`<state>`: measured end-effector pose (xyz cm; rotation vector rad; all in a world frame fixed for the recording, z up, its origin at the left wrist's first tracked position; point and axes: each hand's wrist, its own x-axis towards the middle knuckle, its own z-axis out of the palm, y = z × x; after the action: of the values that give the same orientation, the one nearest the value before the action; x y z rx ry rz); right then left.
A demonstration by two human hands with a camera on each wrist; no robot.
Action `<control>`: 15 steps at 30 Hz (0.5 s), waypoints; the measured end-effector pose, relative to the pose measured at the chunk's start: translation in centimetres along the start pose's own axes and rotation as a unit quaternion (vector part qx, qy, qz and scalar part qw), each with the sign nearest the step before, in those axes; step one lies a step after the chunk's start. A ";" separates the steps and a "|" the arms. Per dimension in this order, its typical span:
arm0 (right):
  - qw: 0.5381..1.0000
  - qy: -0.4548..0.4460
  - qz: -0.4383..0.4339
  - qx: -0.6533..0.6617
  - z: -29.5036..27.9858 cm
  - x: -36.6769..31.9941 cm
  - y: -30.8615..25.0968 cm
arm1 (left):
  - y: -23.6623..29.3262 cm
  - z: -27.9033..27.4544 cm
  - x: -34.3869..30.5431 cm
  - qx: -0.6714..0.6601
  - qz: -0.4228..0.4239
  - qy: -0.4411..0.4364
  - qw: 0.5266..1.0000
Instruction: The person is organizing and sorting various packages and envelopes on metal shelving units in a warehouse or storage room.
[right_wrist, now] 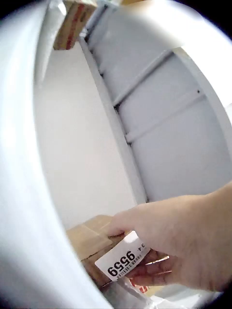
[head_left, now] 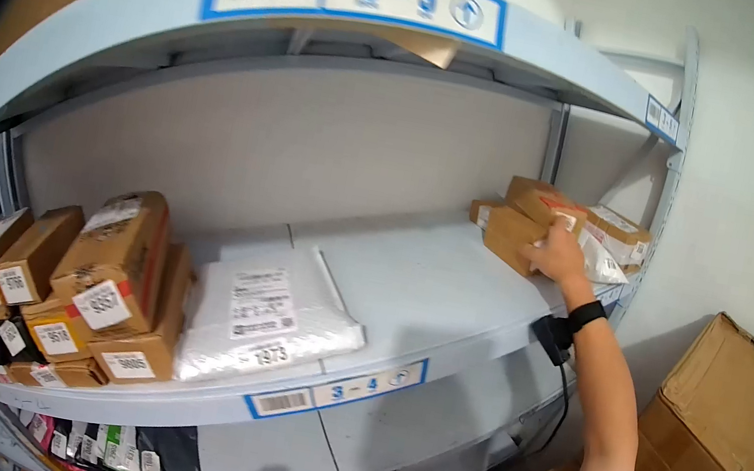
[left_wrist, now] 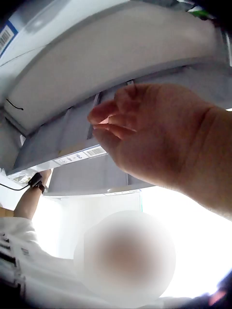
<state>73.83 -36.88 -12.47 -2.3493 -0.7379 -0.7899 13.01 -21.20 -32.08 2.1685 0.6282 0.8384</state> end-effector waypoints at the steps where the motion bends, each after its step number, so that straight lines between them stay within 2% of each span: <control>1: 1.000 -0.003 -0.016 -0.003 -0.4 -0.6 -1.6 | 0.6 1.0 0.3 0.000 -0.004 -0.004 1.000; 2: 0.999 -0.003 -0.031 -0.006 -0.6 -1.1 -2.9 | 1.2 1.8 0.8 -0.008 0.005 -0.005 1.000; 4: 0.975 -0.001 -0.136 0.173 1.8 -1.1 -2.5 | 2.6 3.5 1.9 -0.035 0.014 -0.011 0.999; 5: 0.953 -0.103 -0.055 0.278 0.8 -2.1 -4.7 | 3.8 4.2 2.5 -0.037 0.014 -0.015 0.999; 6: 0.904 -0.200 0.027 0.377 -1.1 -3.3 -7.4 | 5.2 4.6 3.4 -0.039 0.037 -0.036 0.998; 8: 0.889 -0.305 0.006 0.342 -2.7 -4.5 -9.3 | 7.7 5.5 4.6 -0.046 0.057 -0.077 0.994; 9: 0.889 -0.304 0.008 0.343 -2.6 -4.3 -9.0 | 8.9 5.9 5.3 -0.044 0.058 -0.079 0.994; 11: 0.946 -0.149 -0.121 0.261 -2.1 -2.7 -8.2 | 11.4 6.7 6.8 -0.052 0.144 -0.110 0.982; 12: 0.956 -0.088 -0.100 0.261 -2.3 -1.2 -7.2 | 12.0 6.9 7.5 -0.049 0.196 -0.114 0.973; 13: 0.972 0.000 -0.128 0.198 -2.3 0.9 -5.6 | 13.1 7.0 8.3 -0.049 0.193 -0.108 0.974; 14: 0.975 0.086 -0.157 0.134 -2.5 2.6 -3.9 | 14.4 7.0 9.2 -0.028 0.246 -0.125 0.961; 15: 0.978 0.137 -0.144 0.060 -3.0 3.4 -2.6 | 15.7 6.9 10.2 -0.005 0.297 -0.141 0.944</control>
<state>73.40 -35.92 -7.30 -1.9981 -0.9852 -1.1330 27.56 -27.54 -19.97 2.4399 -0.1926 0.7949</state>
